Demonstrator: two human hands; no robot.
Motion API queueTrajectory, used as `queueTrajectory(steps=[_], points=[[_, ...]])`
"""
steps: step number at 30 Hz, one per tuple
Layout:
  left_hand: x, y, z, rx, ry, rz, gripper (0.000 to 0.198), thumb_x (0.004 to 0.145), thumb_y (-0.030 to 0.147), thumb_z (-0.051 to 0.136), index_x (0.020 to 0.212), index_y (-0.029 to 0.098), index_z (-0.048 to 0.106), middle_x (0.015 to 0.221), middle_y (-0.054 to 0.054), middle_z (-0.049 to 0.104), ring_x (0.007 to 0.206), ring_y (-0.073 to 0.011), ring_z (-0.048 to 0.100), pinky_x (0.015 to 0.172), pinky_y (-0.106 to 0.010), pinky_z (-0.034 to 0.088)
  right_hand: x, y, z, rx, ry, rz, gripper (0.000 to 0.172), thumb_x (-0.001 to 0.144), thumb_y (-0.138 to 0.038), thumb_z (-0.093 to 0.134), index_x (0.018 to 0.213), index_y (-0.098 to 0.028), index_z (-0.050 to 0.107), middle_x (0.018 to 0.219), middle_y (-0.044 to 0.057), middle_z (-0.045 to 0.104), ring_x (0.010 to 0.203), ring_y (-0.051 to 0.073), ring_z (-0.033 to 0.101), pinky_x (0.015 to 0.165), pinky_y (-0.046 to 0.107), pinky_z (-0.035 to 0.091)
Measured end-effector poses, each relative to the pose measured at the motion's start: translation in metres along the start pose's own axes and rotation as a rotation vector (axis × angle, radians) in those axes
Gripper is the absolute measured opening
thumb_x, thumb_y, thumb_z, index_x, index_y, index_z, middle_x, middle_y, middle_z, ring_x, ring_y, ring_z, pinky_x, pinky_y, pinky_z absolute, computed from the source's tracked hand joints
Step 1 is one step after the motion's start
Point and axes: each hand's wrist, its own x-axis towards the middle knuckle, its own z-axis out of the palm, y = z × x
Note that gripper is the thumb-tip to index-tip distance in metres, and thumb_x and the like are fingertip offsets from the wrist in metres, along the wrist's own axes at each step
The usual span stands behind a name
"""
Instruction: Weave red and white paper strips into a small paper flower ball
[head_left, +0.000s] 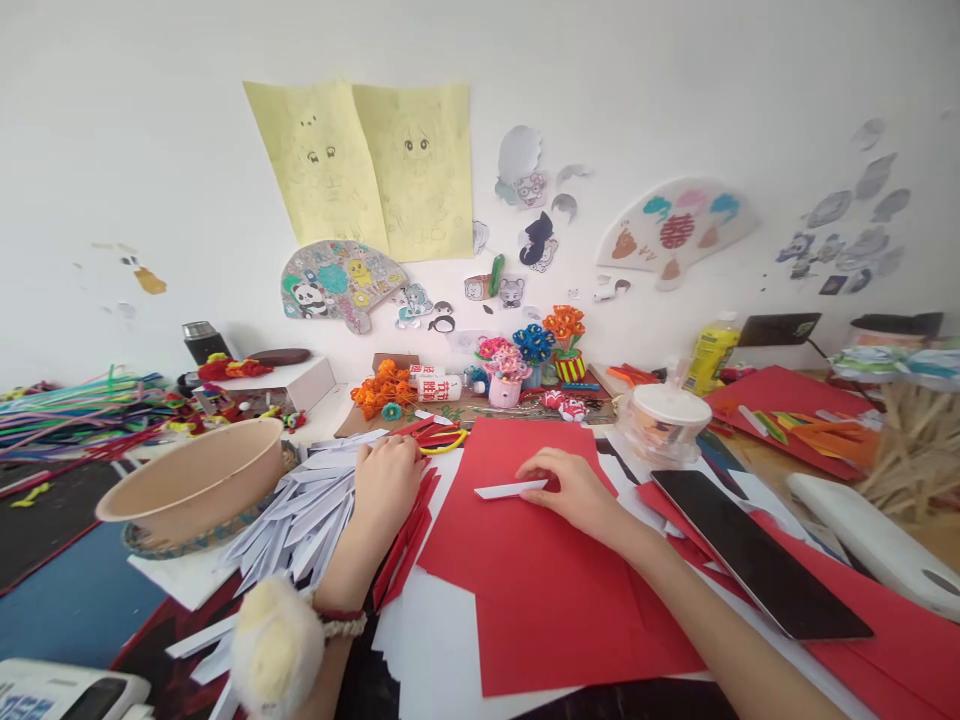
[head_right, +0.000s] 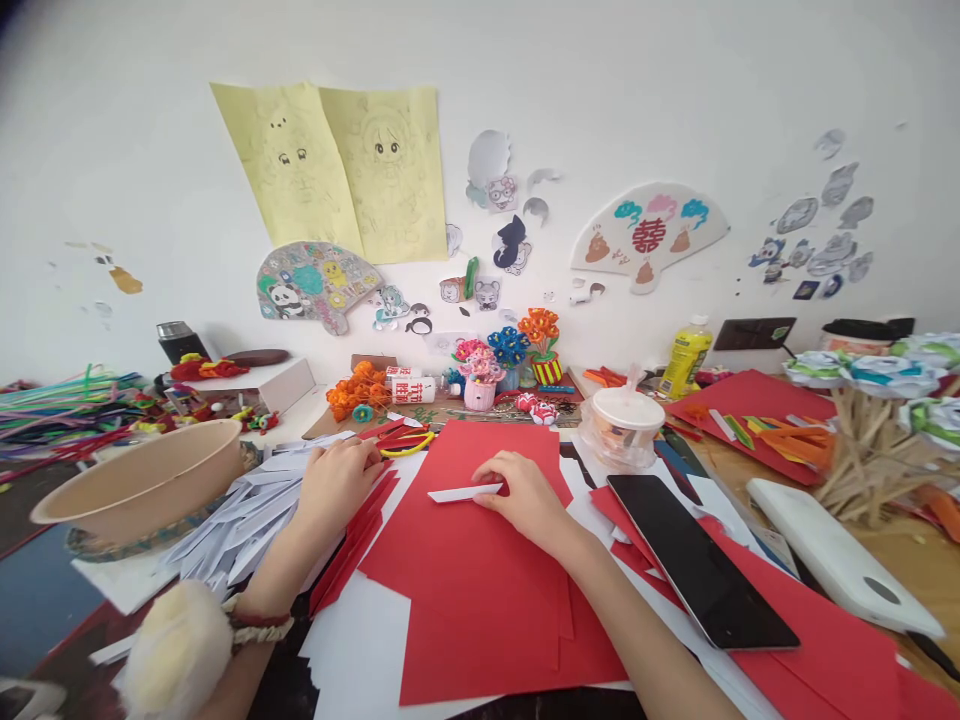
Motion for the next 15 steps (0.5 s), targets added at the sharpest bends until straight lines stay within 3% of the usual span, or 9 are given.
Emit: queueTrajectory(steps=[8, 12, 15], points=[[-0.002, -0.006, 0.001, -0.049, 0.009, -0.086, 0.018, 0.079, 0.010, 0.051, 0.067, 0.016, 0.063, 0.087, -0.016, 0.070, 0.100, -0.0359, 0.062, 0.090, -0.048, 0.038, 0.000, -0.005, 0.001, 0.081, 0.079, -0.004, 0.018, 0.079, -0.030, 0.071, 0.096, -0.023, 0.072, 0.102, 0.008, 0.070, 0.099, 0.028, 0.063, 0.087, 0.041, 0.048], [0.000, 0.006, -0.005, -0.293, 0.045, -0.033, 0.017, 0.084, 0.021, 0.050, 0.076, 0.017, 0.065, 0.093, -0.013, 0.070, 0.100, -0.0309, 0.061, 0.088, -0.041, 0.042, -0.001, -0.013, 0.002, 0.168, 0.148, -0.013, 0.020, 0.084, -0.038, 0.065, 0.096, -0.022, 0.070, 0.100, 0.009, 0.069, 0.093, 0.026, 0.063, 0.084, 0.041, 0.049], [-0.003, 0.026, -0.004, -0.567, -0.039, 0.072, 0.026, 0.088, 0.034, 0.048, 0.083, 0.017, 0.067, 0.088, -0.008, 0.071, 0.085, -0.0223, 0.064, 0.077, -0.031, 0.047, -0.002, -0.020, 0.003, 0.272, 0.145, -0.015, 0.027, 0.087, -0.044, 0.062, 0.098, -0.021, 0.070, 0.096, 0.009, 0.071, 0.087, 0.025, 0.064, 0.079, 0.039, 0.051]])
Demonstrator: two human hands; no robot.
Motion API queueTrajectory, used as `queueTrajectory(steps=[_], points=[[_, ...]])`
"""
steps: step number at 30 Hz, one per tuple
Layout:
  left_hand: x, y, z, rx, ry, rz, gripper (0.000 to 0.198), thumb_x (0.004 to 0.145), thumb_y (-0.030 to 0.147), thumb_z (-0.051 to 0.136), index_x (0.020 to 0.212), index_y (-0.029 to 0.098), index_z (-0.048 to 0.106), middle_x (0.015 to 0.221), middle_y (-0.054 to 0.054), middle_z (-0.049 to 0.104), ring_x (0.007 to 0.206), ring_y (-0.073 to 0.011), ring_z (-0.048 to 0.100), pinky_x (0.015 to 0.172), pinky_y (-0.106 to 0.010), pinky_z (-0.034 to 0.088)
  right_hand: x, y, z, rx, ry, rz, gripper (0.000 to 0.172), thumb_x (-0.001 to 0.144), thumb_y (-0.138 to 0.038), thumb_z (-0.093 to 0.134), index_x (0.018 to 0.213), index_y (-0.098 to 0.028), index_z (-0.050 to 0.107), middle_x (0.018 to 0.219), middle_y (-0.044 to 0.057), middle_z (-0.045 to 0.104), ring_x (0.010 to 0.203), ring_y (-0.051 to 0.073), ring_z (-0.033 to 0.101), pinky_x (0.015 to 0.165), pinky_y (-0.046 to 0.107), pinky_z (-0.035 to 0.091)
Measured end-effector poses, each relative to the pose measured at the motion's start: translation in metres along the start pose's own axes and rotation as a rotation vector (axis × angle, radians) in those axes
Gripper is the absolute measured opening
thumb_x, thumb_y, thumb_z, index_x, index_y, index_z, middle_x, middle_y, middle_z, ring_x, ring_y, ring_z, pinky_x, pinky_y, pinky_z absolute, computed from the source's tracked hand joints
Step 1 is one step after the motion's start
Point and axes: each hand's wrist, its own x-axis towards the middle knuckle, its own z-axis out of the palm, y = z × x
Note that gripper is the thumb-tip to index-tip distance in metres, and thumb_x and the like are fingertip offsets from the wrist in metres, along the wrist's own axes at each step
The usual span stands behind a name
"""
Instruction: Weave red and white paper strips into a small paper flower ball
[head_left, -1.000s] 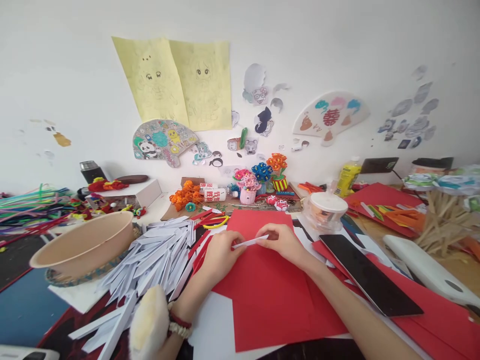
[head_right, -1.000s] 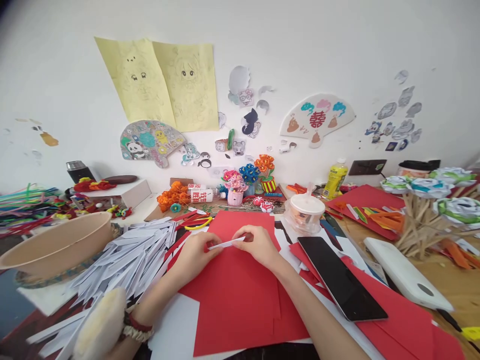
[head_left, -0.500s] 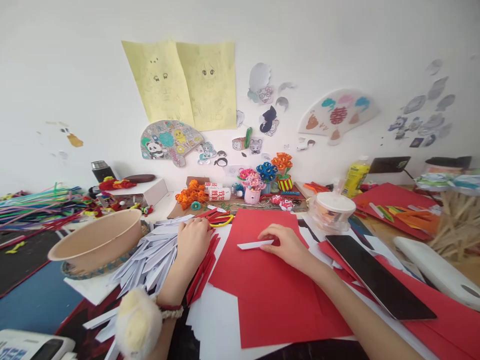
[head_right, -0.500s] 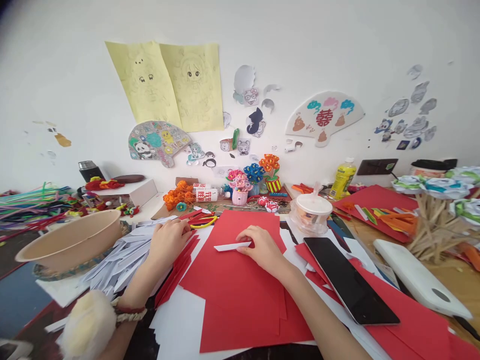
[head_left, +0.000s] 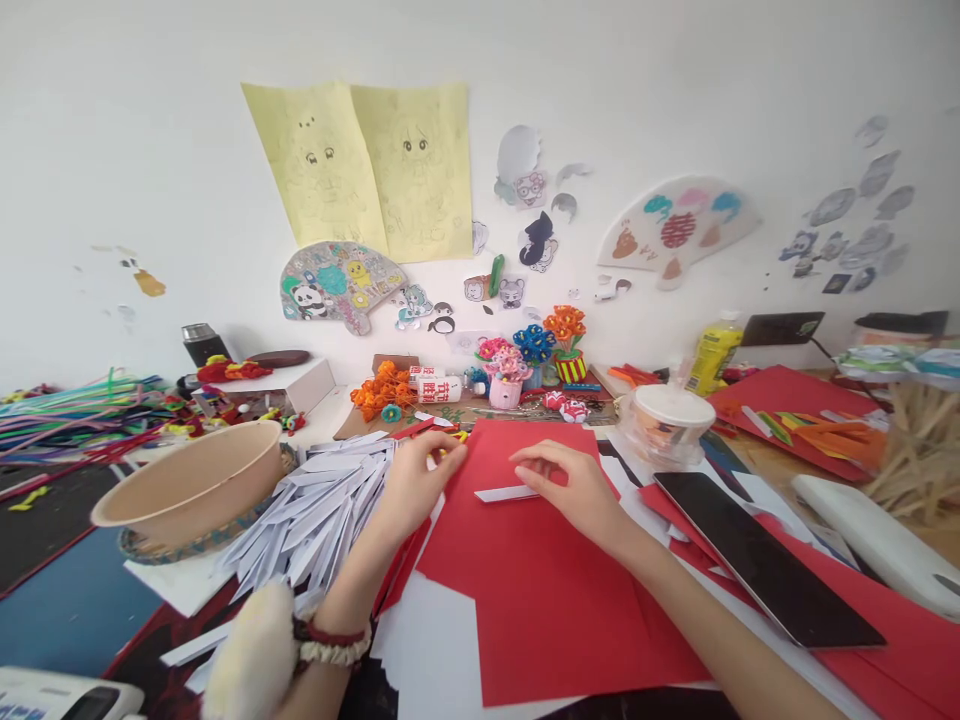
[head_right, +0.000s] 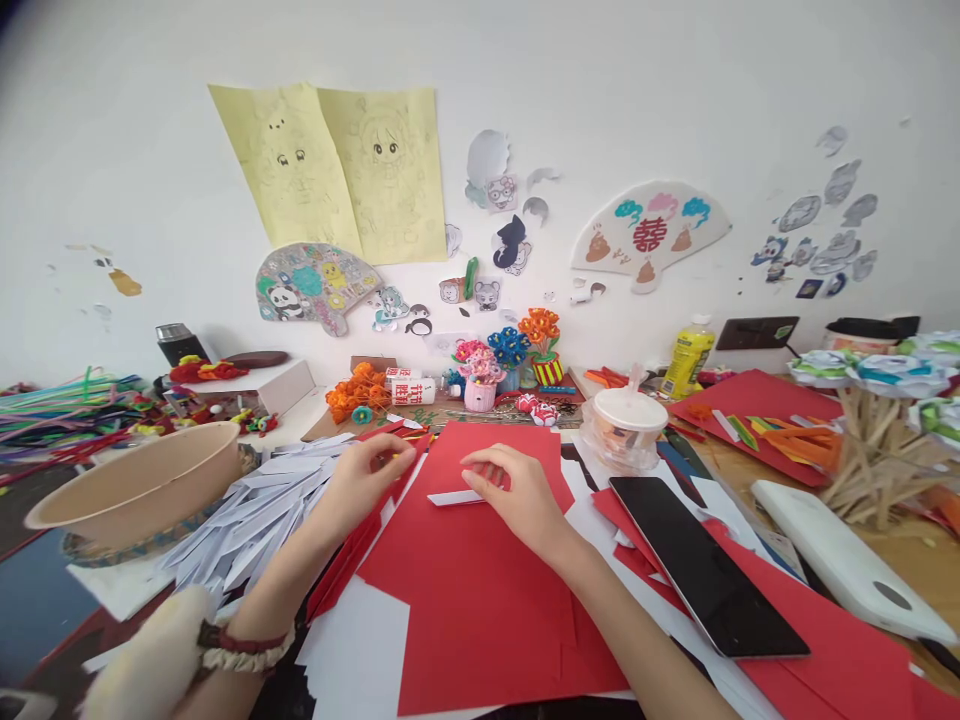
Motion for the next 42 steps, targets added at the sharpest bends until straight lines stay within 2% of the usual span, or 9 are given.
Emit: queueTrajectory(steps=[5, 10, 16, 19, 22, 29, 34, 38, 42], points=[[-0.011, 0.019, 0.027, -0.334, -0.161, 0.074, 0.042, 0.087, 0.051, 0.050, 0.079, 0.015, 0.069, 0.074, -0.005, 0.069, 0.069, -0.0172, 0.061, 0.063, -0.025, 0.047, -0.002, -0.005, 0.004, 0.209, -0.065, 0.053, 0.039, 0.082, -0.055, 0.064, 0.097, -0.019, 0.069, 0.093, 0.008, 0.073, 0.087, 0.026, 0.068, 0.075, 0.038, 0.056], [-0.015, 0.024, 0.038, -0.337, -0.174, 0.073, 0.041, 0.089, 0.048, 0.048, 0.081, 0.015, 0.069, 0.073, -0.005, 0.069, 0.066, -0.0162, 0.060, 0.061, -0.024, 0.048, -0.001, -0.004, 0.002, 0.327, -0.050, 0.104, 0.038, 0.073, -0.055, 0.073, 0.081, -0.019, 0.067, 0.079, 0.004, 0.070, 0.075, 0.022, 0.068, 0.068, 0.035, 0.057], [-0.008, 0.016, 0.023, 0.050, -0.071, 0.033, 0.020, 0.087, 0.029, 0.052, 0.080, 0.019, 0.068, 0.085, -0.005, 0.072, 0.075, -0.0192, 0.063, 0.072, -0.029, 0.047, -0.001, -0.006, 0.000, 0.371, -0.056, 0.130, 0.034, 0.074, -0.051, 0.074, 0.076, -0.018, 0.065, 0.070, 0.002, 0.067, 0.067, 0.020, 0.065, 0.065, 0.033, 0.054], [-0.006, 0.000, 0.003, 0.353, 0.065, -0.052, 0.021, 0.086, 0.015, 0.047, 0.086, 0.017, 0.068, 0.102, -0.013, 0.069, 0.098, -0.0295, 0.061, 0.087, -0.041, 0.041, -0.002, -0.009, -0.001, 0.381, -0.057, 0.150, 0.034, 0.074, -0.050, 0.075, 0.077, -0.018, 0.066, 0.077, 0.003, 0.068, 0.076, 0.021, 0.066, 0.072, 0.034, 0.054], [-0.007, -0.017, -0.016, 0.600, 0.129, -0.155, 0.024, 0.084, 0.008, 0.043, 0.084, 0.013, 0.067, 0.100, -0.021, 0.066, 0.104, -0.0391, 0.059, 0.089, -0.050, 0.037, -0.004, -0.014, -0.001, 0.396, -0.082, 0.172, 0.034, 0.071, -0.050, 0.077, 0.074, -0.018, 0.065, 0.088, 0.006, 0.071, 0.085, 0.024, 0.067, 0.078, 0.036, 0.055], [-0.011, -0.040, -0.033, 0.819, 0.078, -0.232, 0.025, 0.082, 0.008, 0.044, 0.077, 0.014, 0.068, 0.090, -0.020, 0.071, 0.092, -0.0393, 0.064, 0.079, -0.049, 0.042, -0.006, -0.015, 0.000, 0.456, -0.106, 0.166, 0.032, 0.073, -0.045, 0.077, 0.069, -0.019, 0.058, 0.084, 0.004, 0.071, 0.073, 0.019, 0.065, 0.072, 0.034, 0.054], [-0.013, -0.034, -0.033, 0.779, 0.111, -0.217, 0.032, 0.081, 0.002, 0.037, 0.075, 0.012, 0.068, 0.087, -0.023, 0.069, 0.096, -0.0419, 0.063, 0.082, -0.052, 0.041, -0.005, -0.016, 0.000, 0.442, -0.108, 0.169, 0.030, 0.073, -0.045, 0.077, 0.072, -0.018, 0.063, 0.072, 0.002, 0.067, 0.067, 0.017, 0.061, 0.068, 0.032, 0.052], [-0.009, -0.021, -0.031, 0.622, 0.205, -0.195, 0.031, 0.087, 0.010, 0.033, 0.085, 0.008, 0.064, 0.098, -0.029, 0.065, 0.105, -0.0471, 0.057, 0.084, -0.056, 0.038, -0.006, -0.020, 0.000, 0.459, -0.105, 0.178, 0.031, 0.072, -0.046, 0.078, 0.073, -0.018, 0.064, 0.072, 0.002, 0.067, 0.067, 0.017, 0.062, 0.067, 0.032, 0.052], [-0.004, -0.006, -0.019, 0.289, 0.207, -0.148, 0.021, 0.091, 0.026, 0.039, 0.091, 0.015, 0.057, 0.089, -0.017, 0.069, 0.089, -0.0347, 0.065, 0.078, -0.044, 0.044, -0.006, -0.021, 0.000, 0.474, -0.095, 0.188, 0.030, 0.069, -0.044, 0.080, 0.073, -0.018, 0.066, 0.072, 0.002, 0.067, 0.065, 0.017, 0.061, 0.066, 0.031, 0.052]])
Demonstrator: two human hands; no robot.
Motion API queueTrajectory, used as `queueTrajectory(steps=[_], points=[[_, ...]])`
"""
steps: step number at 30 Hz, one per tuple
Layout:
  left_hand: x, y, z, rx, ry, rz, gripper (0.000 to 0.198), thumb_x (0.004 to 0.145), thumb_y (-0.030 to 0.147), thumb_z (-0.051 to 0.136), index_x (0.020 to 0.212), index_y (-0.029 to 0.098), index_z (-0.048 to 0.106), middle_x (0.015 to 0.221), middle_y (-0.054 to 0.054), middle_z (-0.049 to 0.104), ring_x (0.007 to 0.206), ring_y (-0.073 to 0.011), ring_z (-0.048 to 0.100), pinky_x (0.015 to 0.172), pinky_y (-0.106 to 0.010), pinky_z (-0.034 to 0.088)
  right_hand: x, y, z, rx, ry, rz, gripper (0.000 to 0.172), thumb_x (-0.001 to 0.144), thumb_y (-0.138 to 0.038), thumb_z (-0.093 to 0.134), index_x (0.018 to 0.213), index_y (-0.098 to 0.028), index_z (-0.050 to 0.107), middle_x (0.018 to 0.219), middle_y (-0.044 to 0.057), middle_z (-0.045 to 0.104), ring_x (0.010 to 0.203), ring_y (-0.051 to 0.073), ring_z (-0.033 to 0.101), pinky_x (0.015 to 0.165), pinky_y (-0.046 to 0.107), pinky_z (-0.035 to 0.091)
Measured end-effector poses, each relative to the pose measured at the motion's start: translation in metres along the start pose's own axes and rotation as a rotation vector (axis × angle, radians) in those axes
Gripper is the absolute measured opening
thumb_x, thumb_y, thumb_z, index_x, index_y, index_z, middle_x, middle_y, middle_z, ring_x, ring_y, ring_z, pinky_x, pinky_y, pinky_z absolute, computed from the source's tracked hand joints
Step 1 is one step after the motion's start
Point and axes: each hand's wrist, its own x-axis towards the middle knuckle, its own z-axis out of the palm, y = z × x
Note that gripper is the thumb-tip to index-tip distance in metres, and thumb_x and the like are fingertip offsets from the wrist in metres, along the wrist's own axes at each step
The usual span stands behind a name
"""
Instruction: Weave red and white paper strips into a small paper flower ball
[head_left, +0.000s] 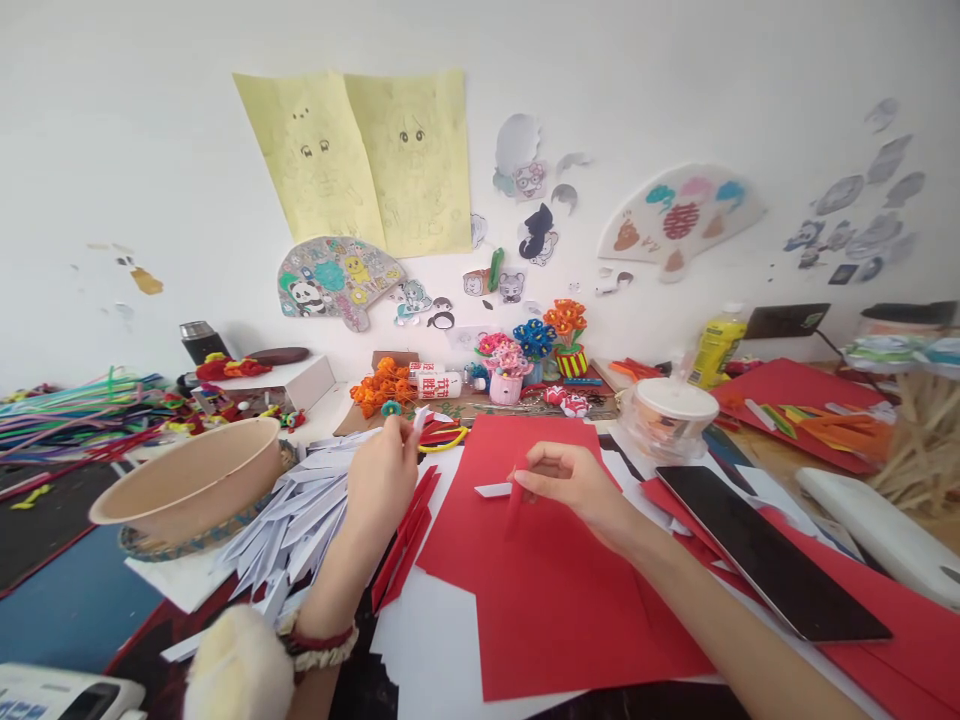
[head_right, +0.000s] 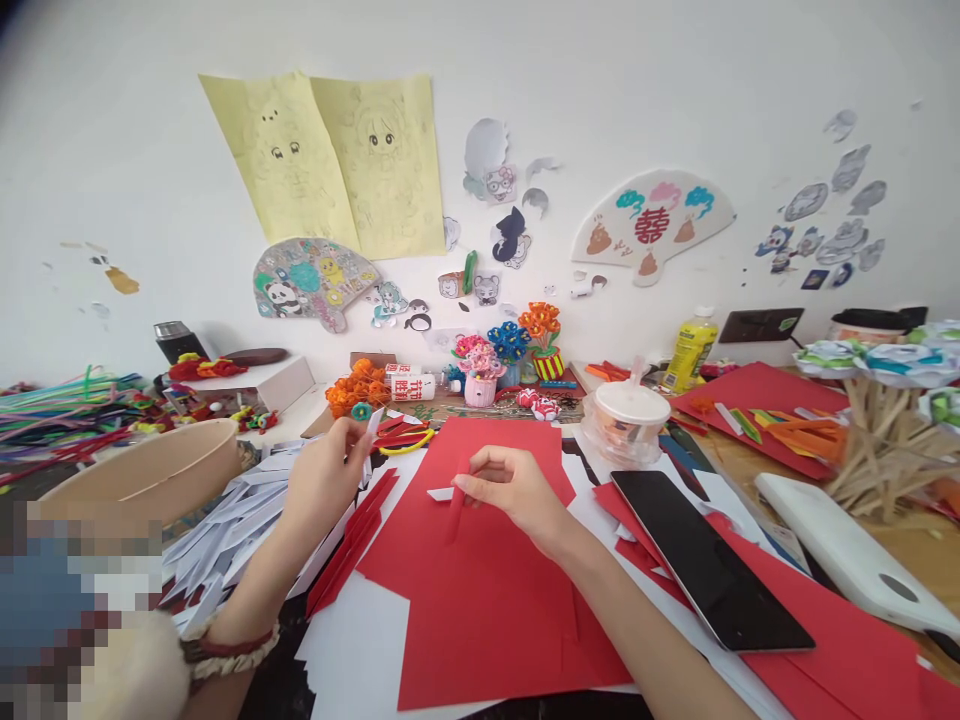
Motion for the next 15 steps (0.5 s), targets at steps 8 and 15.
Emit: queueTrajectory(steps=[8, 15], points=[[-0.022, 0.036, 0.012, -0.642, -0.371, 0.230, 0.031, 0.089, 0.047, 0.047, 0.082, 0.019, 0.056, 0.087, -0.005, 0.067, 0.079, -0.0179, 0.061, 0.071, -0.026, 0.047, 0.003, 0.006, -0.001, 0.087, 0.070, -0.007, 0.027, 0.070, -0.041, 0.081, 0.076, -0.018, 0.069, 0.074, 0.002, 0.069, 0.072, 0.018, 0.063, 0.072, 0.033, 0.050], [-0.034, 0.043, 0.016, -0.710, -0.470, 0.226, 0.024, 0.089, 0.038, 0.056, 0.074, 0.019, 0.053, 0.069, 0.002, 0.055, 0.064, -0.0135, 0.045, 0.062, -0.025, 0.033, 0.008, 0.014, -0.009, 0.231, 0.265, -0.044, 0.027, 0.066, -0.038, 0.085, 0.067, -0.019, 0.066, 0.070, -0.003, 0.061, 0.072, 0.014, 0.054, 0.072, 0.027, 0.042]])
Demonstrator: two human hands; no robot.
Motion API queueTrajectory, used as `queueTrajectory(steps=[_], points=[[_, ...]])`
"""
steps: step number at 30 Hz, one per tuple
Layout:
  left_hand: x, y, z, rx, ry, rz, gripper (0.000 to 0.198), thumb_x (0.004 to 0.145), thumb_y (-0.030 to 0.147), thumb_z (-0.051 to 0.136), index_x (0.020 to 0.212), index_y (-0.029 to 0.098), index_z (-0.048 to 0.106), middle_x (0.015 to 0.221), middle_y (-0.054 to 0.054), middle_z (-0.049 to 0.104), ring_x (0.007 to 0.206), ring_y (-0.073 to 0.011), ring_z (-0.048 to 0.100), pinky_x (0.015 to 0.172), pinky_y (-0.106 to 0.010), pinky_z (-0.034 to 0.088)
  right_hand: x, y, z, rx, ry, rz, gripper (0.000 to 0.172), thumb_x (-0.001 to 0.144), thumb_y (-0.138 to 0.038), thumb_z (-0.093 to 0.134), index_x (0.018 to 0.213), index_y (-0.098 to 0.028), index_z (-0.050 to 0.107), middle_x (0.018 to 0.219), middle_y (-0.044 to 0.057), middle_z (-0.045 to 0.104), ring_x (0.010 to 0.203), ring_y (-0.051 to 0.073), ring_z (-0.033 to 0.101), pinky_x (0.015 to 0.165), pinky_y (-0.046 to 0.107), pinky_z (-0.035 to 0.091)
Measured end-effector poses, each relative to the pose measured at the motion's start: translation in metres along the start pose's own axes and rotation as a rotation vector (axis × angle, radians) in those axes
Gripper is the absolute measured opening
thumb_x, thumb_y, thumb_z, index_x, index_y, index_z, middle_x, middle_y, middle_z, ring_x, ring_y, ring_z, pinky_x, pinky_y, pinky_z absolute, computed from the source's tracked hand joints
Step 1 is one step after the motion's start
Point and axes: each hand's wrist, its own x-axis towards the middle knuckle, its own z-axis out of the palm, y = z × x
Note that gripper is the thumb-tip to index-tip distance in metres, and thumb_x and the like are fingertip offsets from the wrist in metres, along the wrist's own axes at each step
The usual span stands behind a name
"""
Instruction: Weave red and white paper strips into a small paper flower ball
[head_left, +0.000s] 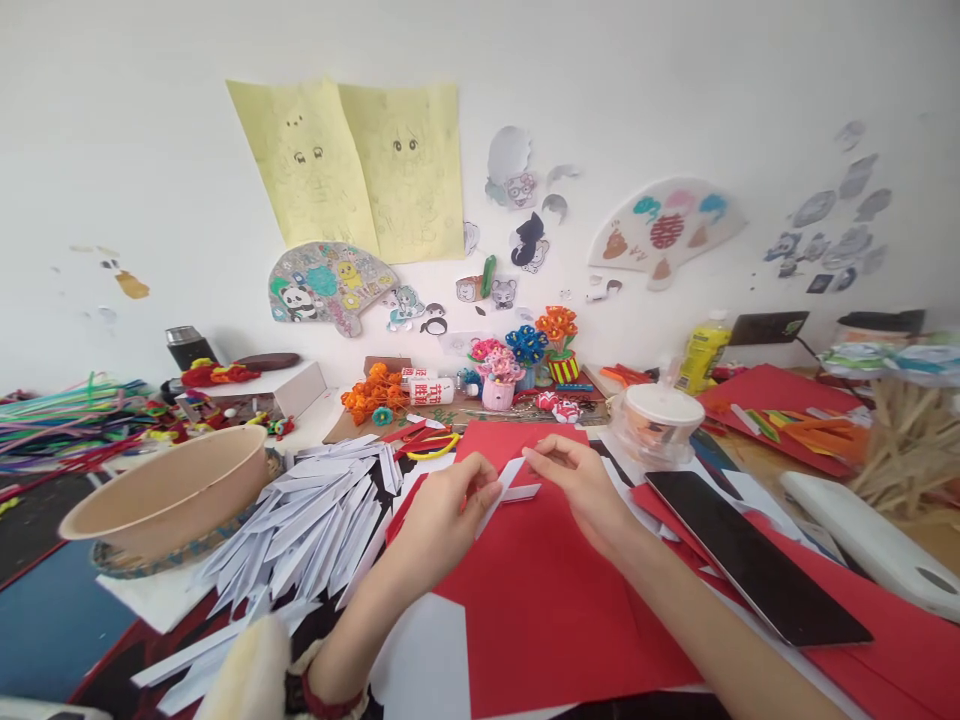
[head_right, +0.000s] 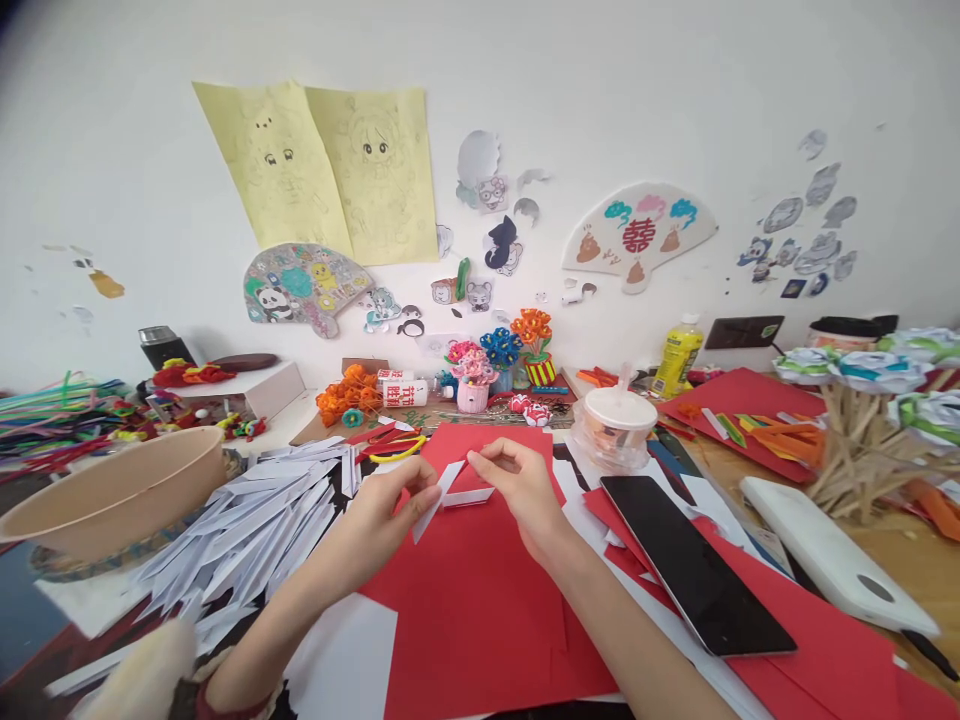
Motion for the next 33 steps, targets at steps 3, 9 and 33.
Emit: queueTrajectory(steps=[3, 9, 33], points=[[-0.002, -0.001, 0.008, -0.100, -0.067, -0.063, 0.024, 0.090, 0.040, 0.055, 0.078, 0.020, 0.051, 0.066, 0.001, 0.060, 0.058, -0.0128, 0.047, 0.057, -0.024, 0.032, 0.003, 0.002, -0.003, 0.103, 0.043, 0.014, 0.029, 0.067, -0.041, 0.084, 0.068, -0.020, 0.064, 0.067, -0.004, 0.058, 0.070, 0.013, 0.052, 0.072, 0.027, 0.042], [0.001, -0.009, 0.023, -0.377, -0.155, -0.217, 0.033, 0.087, 0.051, 0.056, 0.087, 0.017, 0.052, 0.061, 0.001, 0.060, 0.053, -0.0112, 0.047, 0.053, -0.023, 0.034, 0.002, 0.000, 0.003, 0.284, -0.038, 0.125, 0.031, 0.067, -0.045, 0.084, 0.073, -0.022, 0.064, 0.074, -0.001, 0.062, 0.074, 0.016, 0.058, 0.070, 0.029, 0.045], [0.001, 0.000, 0.027, -0.813, -0.040, -0.345, 0.031, 0.075, 0.037, 0.074, 0.070, 0.015, 0.052, 0.060, 0.007, 0.047, 0.042, -0.0016, 0.034, 0.048, -0.019, 0.026, 0.000, -0.003, -0.001, 0.054, -0.149, -0.001, 0.026, 0.071, -0.043, 0.081, 0.074, -0.019, 0.071, 0.076, 0.002, 0.065, 0.072, 0.018, 0.053, 0.071, 0.032, 0.041]])
